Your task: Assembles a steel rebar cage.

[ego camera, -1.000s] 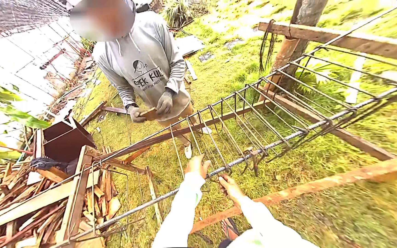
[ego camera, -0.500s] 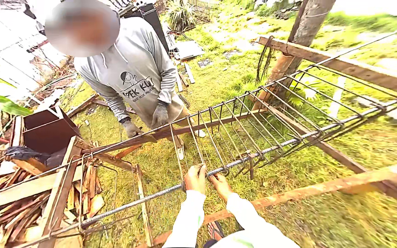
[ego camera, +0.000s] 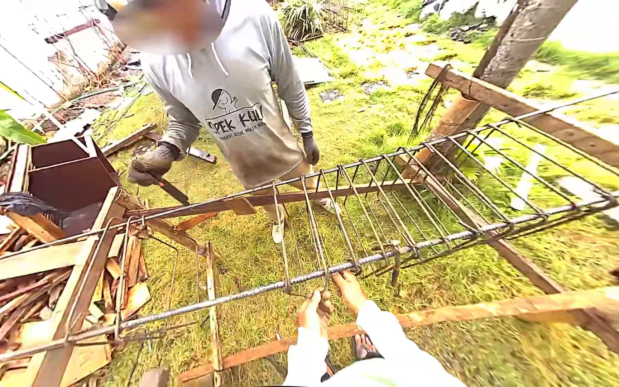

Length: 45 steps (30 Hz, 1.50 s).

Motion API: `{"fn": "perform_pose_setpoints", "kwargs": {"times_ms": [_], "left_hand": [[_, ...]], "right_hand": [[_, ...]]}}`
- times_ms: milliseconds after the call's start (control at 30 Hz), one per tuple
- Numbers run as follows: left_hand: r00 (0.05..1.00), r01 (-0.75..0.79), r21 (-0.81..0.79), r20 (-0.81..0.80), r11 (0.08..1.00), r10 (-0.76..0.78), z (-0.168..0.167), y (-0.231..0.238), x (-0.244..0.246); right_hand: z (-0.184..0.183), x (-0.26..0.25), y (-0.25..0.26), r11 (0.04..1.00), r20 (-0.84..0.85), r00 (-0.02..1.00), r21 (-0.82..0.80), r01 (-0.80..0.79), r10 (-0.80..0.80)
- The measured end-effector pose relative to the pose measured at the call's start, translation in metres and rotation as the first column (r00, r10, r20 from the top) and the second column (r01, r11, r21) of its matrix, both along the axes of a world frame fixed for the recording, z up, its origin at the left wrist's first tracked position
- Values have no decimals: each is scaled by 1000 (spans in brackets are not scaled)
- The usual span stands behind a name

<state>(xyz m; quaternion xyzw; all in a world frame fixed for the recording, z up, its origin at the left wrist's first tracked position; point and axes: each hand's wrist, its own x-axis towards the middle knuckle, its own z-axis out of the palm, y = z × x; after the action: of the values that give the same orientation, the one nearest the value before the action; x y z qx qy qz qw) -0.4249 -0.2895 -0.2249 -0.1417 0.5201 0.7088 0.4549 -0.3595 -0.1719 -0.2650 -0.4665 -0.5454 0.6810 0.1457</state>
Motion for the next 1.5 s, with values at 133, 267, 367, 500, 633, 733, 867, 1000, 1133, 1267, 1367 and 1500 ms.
{"fn": "perform_pose_setpoints", "kwargs": {"times_ms": [133, 267, 367, 500, 633, 733, 867, 1000, 1133, 1267, 1367, 1500], "left_hand": [[998, -10, -145, 67, 989, 20, -8, 23, -11], [996, 80, -208, 56, 975, -69, -18, 41, -28], [991, 116, -134, -59, 984, -124, -20, 53, -39], [961, 256, -12, -105, 967, -256, -19, 59, -50], [949, 235, -133, -182, 963, -257, -31, 53, -45], [790, 373, -470, -291, 800, -540, -16, 28, -42], [364, 359, -690, -517, 629, -775, 52, -2, -36], [-118, 139, -935, -342, 325, -932, 98, 33, -59], [-254, 111, -973, 171, -205, -952, 102, 89, -76], [-223, 175, -967, 146, -187, -964, 99, 108, -73], [-165, 282, -941, 147, -190, -975, 87, 110, -82], [-55, 317, -937, 140, -151, -989, 59, 104, -91]], "right_hand": [[3, 7, 4, 999, 73, 996, 28, -45, 43], [6, 10, 2, 996, 54, 997, 61, -59, 56], [19, 13, -8, 990, 60, 994, 106, -98, 92], [42, 3, -16, 984, 243, 968, 143, -104, 67], [37, -1, -21, 985, 223, 974, 157, -77, 40], [33, 0, -22, 985, 230, 971, 148, -92, 56], [29, -1, -22, 980, 219, 974, 177, -93, 53], [35, -1, -25, 986, 228, 973, 146, -78, 43], [36, -2, -26, 986, 225, 974, 154, -70, 34], [40, -3, -27, 982, 219, 975, 174, -73, 34], [38, -3, -25, 982, 223, 975, 178, -64, 23], [35, -3, -26, 985, 223, 975, 161, -64, 27]]}}
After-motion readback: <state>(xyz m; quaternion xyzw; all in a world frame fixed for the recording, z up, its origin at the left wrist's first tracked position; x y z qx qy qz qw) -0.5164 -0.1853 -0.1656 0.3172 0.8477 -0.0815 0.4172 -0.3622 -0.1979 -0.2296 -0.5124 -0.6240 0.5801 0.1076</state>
